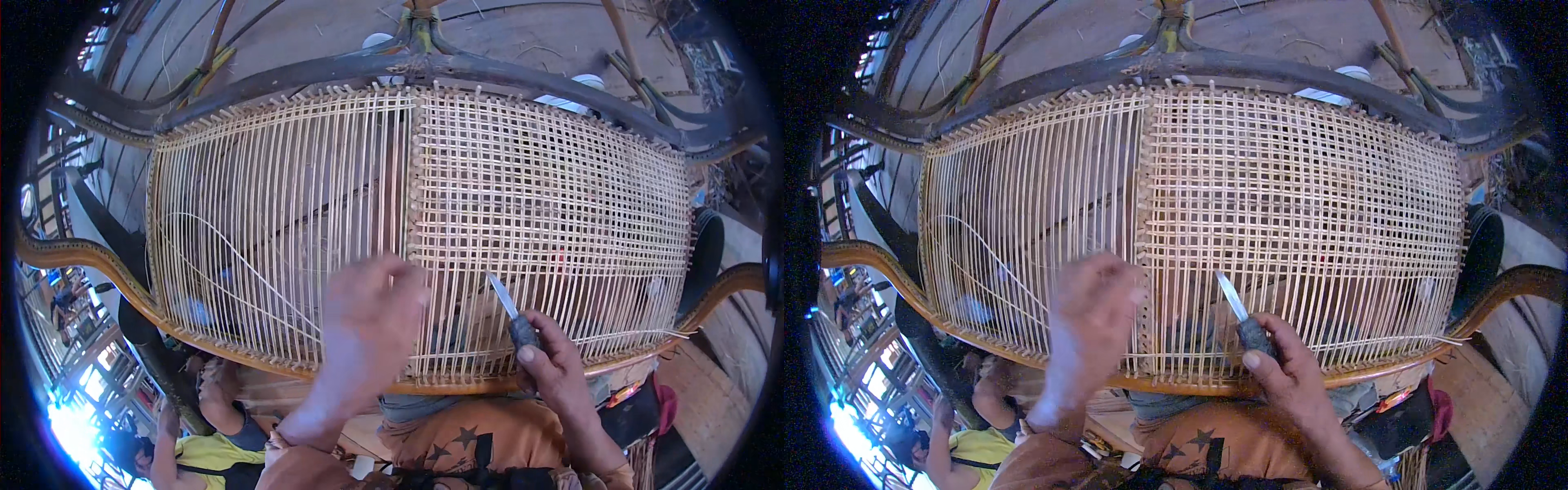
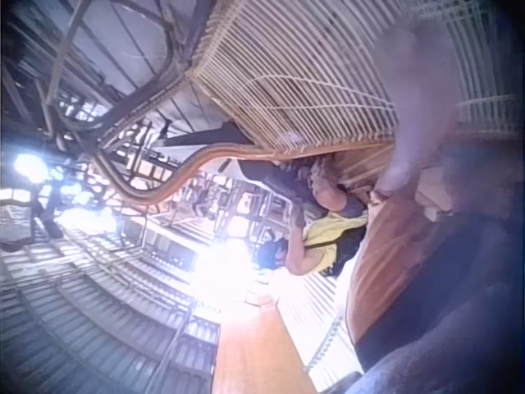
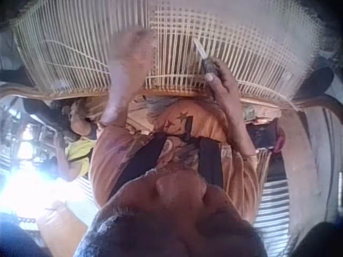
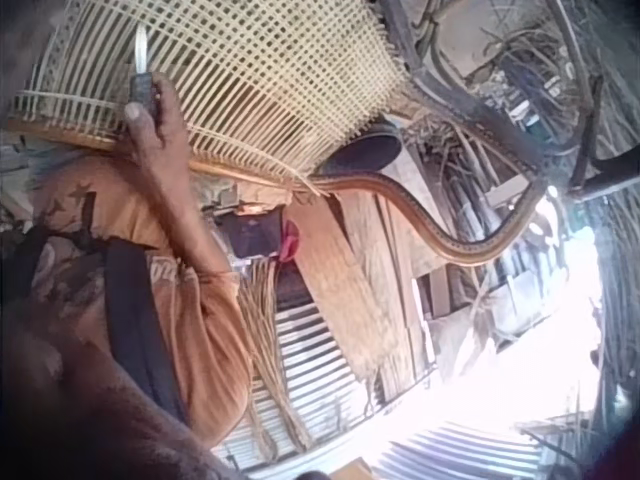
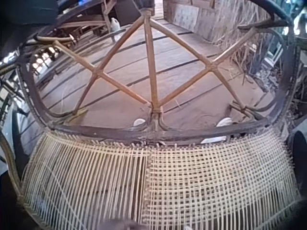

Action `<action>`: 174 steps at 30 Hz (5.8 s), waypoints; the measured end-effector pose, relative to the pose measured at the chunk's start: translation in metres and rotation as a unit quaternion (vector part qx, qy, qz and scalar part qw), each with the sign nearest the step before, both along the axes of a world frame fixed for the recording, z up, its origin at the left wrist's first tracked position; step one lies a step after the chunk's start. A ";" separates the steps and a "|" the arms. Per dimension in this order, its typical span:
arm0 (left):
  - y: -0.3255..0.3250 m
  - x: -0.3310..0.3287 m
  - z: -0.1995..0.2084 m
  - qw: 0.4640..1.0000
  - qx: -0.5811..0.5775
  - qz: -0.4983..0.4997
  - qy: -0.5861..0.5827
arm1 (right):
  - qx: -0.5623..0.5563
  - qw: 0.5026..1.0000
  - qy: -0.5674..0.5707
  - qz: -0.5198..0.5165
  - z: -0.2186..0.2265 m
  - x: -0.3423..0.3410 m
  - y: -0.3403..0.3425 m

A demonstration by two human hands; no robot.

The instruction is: Weaving rattan strips into a chair frame to construct the seat and backrest.

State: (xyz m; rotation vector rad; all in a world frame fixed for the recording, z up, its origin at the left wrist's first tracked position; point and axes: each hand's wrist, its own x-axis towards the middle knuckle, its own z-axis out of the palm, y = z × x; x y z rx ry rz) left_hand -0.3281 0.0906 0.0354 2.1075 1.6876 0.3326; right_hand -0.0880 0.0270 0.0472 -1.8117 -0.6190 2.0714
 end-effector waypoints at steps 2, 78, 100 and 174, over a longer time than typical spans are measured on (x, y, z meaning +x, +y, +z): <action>-0.015 0.018 -0.003 0.997 -0.037 -0.042 -0.056 | -0.007 1.000 0.002 0.004 -0.004 -0.008 0.006; -0.052 0.035 -0.060 0.978 0.008 0.193 0.075 | 0.071 0.993 0.073 -0.055 -0.023 -0.062 0.006; -0.059 0.057 -0.041 0.990 0.073 0.104 0.067 | 0.132 0.987 0.044 -0.082 -0.011 -0.003 -0.025; 0.012 0.179 -0.068 0.955 0.012 -0.283 0.082 | -0.062 0.971 0.104 -0.207 -0.011 0.110 0.003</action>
